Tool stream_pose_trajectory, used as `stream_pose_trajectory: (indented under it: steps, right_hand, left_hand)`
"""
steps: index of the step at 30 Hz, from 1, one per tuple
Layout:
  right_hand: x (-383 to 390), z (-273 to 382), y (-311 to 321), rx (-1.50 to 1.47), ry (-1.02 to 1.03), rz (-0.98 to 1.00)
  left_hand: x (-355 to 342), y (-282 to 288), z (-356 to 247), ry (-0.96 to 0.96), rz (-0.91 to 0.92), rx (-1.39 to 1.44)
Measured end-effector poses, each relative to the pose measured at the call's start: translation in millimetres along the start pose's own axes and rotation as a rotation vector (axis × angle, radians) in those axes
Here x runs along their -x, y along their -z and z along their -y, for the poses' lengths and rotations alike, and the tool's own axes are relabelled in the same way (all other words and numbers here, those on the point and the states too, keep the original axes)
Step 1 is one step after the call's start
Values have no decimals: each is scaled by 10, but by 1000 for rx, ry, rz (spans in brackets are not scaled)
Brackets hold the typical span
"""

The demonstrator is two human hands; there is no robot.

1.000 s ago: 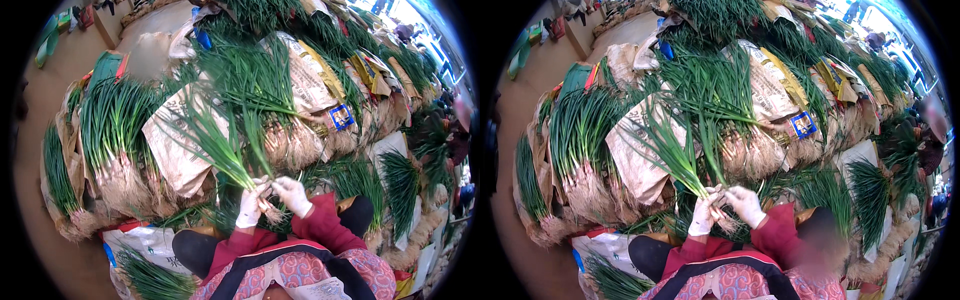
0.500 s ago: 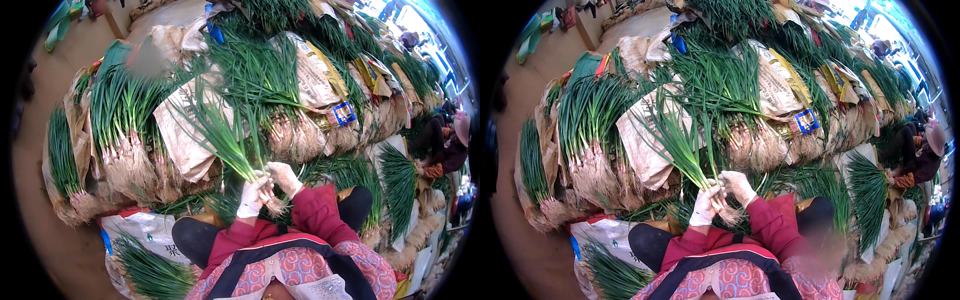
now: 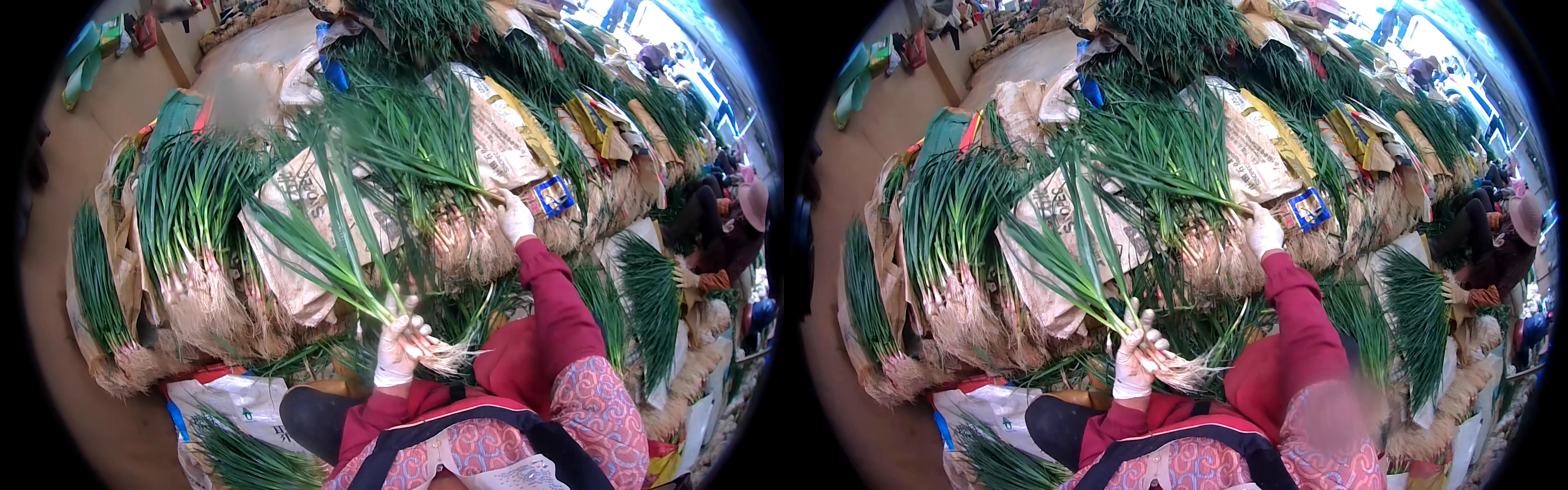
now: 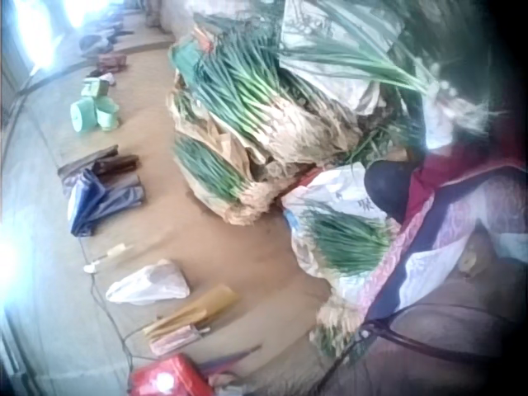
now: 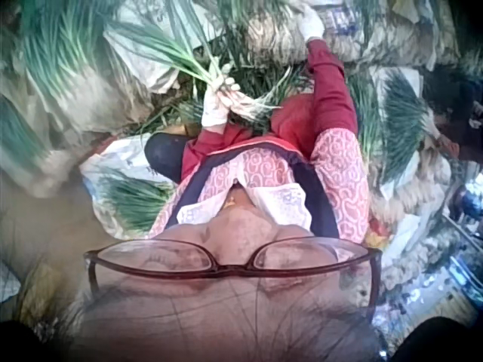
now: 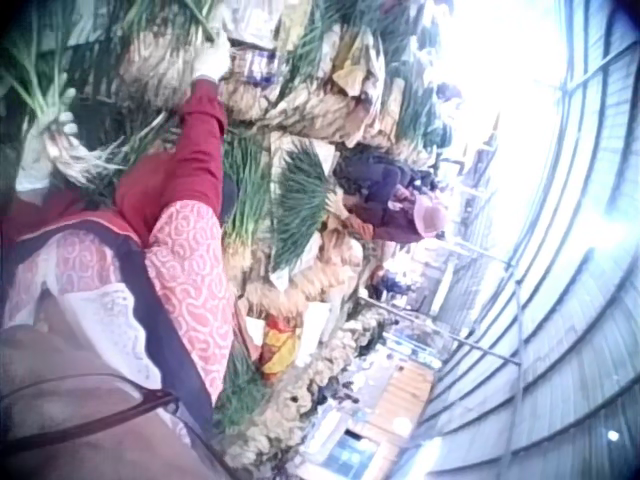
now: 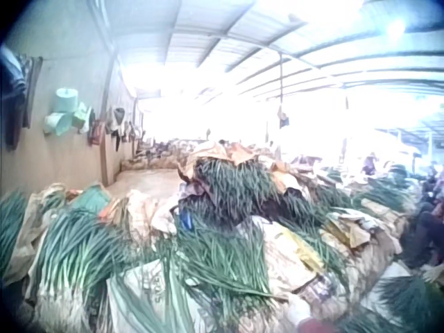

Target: The person sorts and bunches green onions by hand, picking up stems from a large pile on the floor and organizing them into held bundles.

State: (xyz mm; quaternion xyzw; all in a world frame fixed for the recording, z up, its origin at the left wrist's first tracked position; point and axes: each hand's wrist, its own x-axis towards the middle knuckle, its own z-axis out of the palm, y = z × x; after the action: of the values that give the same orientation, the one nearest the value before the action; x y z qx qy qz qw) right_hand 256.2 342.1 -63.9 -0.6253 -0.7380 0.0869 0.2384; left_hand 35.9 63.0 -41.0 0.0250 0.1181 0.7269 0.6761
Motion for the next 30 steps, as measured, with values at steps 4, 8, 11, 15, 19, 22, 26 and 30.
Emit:
stream_pose_trajectory:
  steps: [4,8,11,15,19,22,26,30]
  right_hand:
    - [-225,-342,-278,223,-91,166]
    - [-189,-341,-262,307,-1,196]
    - [290,488,323,167,46,250]
    - [1341,870,442,-185,165,381]
    - [1765,1099,449,-334,275,469]
    - [1493,1160,83,-584,-83,715]
    - [1497,1317,-379,-1275,-479,950]
    - [1737,1069,-552,-1744,-600,1165]
  left_hand:
    - [-175,307,117,159,-114,-49]
    - [-255,403,151,199,-172,-133]
    - [-197,434,176,120,-236,-220]
    - [-224,297,308,77,-318,-308]
    - [-202,376,384,69,-300,-311]
    - [-148,460,345,131,-265,-316]
    - [-85,473,340,74,-309,-280]
    - [-37,449,286,72,-240,-119]
